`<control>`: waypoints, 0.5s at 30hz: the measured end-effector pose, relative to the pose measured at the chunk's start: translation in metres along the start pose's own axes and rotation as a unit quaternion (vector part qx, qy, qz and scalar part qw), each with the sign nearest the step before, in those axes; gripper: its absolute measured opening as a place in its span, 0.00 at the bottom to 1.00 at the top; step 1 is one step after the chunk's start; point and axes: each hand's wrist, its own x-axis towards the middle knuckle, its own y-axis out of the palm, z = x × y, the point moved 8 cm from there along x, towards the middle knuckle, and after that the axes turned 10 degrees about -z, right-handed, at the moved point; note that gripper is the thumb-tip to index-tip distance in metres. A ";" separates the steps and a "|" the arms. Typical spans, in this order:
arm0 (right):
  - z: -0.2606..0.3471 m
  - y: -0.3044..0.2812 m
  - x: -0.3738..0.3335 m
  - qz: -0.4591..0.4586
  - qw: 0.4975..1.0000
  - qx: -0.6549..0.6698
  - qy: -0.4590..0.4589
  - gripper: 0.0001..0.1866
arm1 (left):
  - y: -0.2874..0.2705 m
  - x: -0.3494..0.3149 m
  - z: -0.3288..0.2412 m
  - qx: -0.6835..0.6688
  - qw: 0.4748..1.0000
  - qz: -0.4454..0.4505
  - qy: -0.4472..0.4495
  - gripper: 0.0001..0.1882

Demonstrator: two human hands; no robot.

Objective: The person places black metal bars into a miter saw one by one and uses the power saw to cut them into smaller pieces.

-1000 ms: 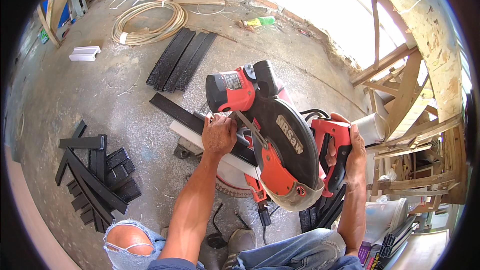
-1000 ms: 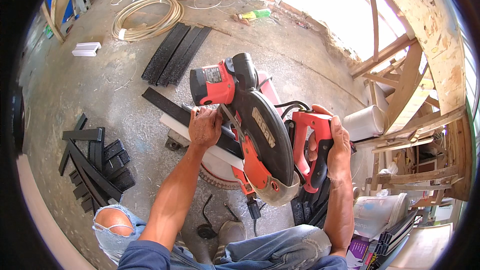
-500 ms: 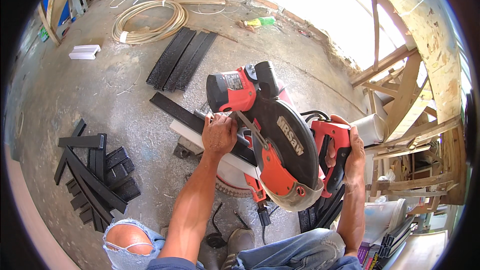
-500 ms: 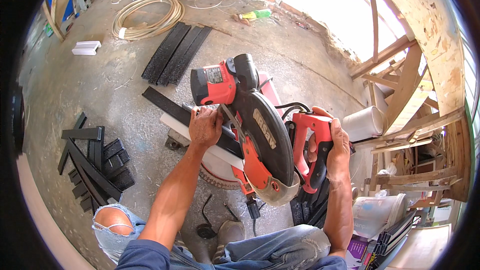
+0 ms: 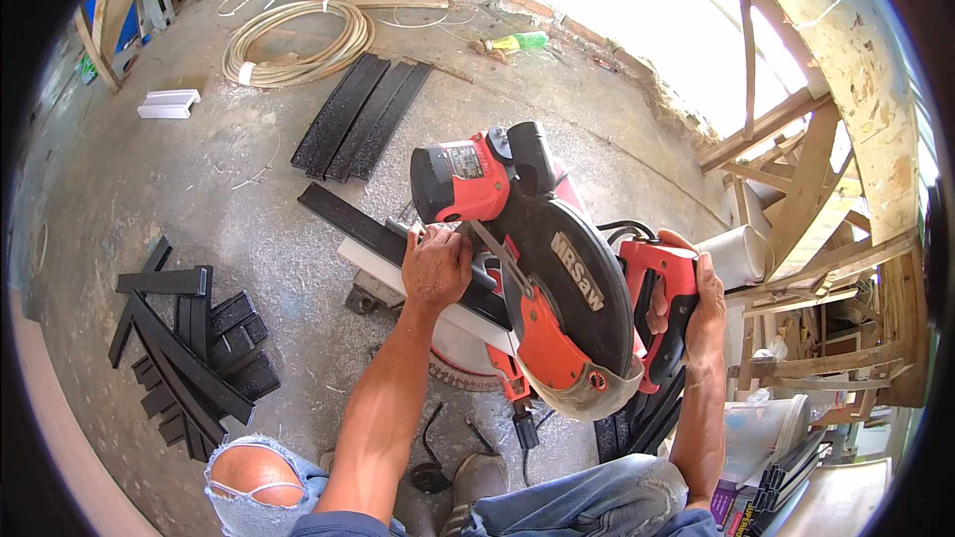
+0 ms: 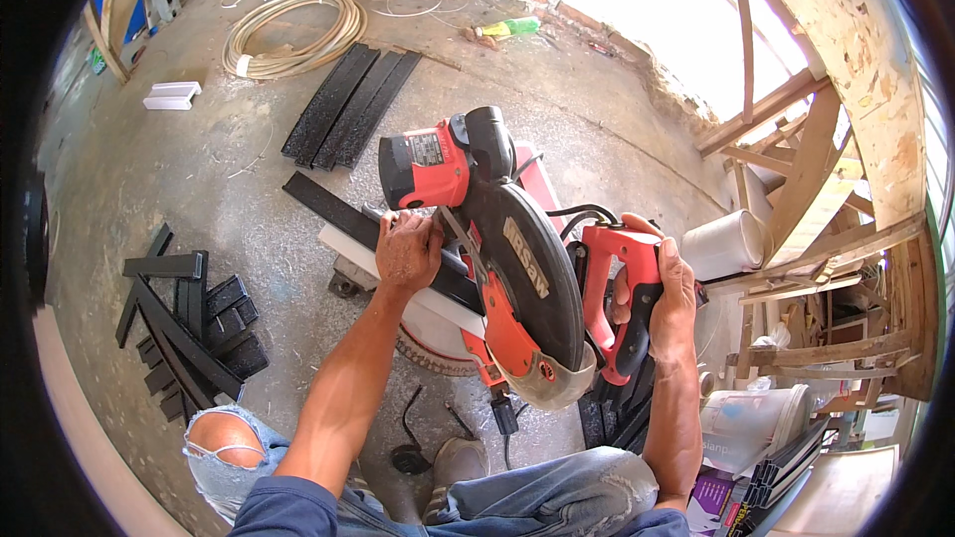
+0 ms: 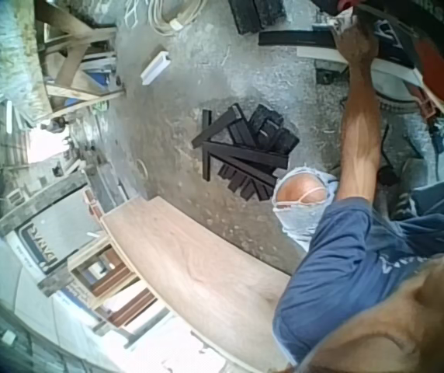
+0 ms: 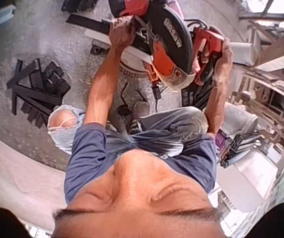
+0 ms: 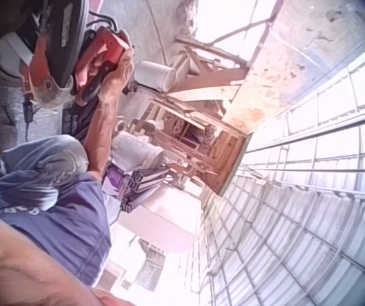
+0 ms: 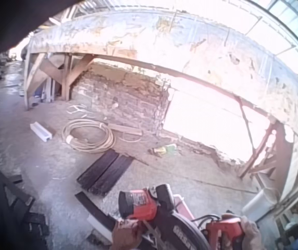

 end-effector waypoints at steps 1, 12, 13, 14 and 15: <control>-0.001 0.000 0.000 -0.001 1.000 0.001 0.002 0.38 | 0.000 0.000 0.000 0.000 1.000 0.000 0.000 0.14; -0.002 0.000 -0.001 0.001 1.000 0.021 0.007 0.37 | 0.001 -0.001 0.000 0.002 1.000 0.002 -0.001 0.13; -0.003 0.001 -0.001 0.002 1.000 0.021 0.008 0.37 | 0.001 -0.001 0.001 0.003 1.000 0.001 -0.001 0.13; -0.003 0.000 -0.002 0.001 1.000 0.019 0.009 0.37 | 0.001 -0.001 0.001 0.006 1.000 0.000 0.000 0.13; -0.002 0.000 -0.002 0.001 1.000 0.019 0.008 0.37 | 0.002 -0.001 0.000 0.009 1.000 -0.002 0.002 0.13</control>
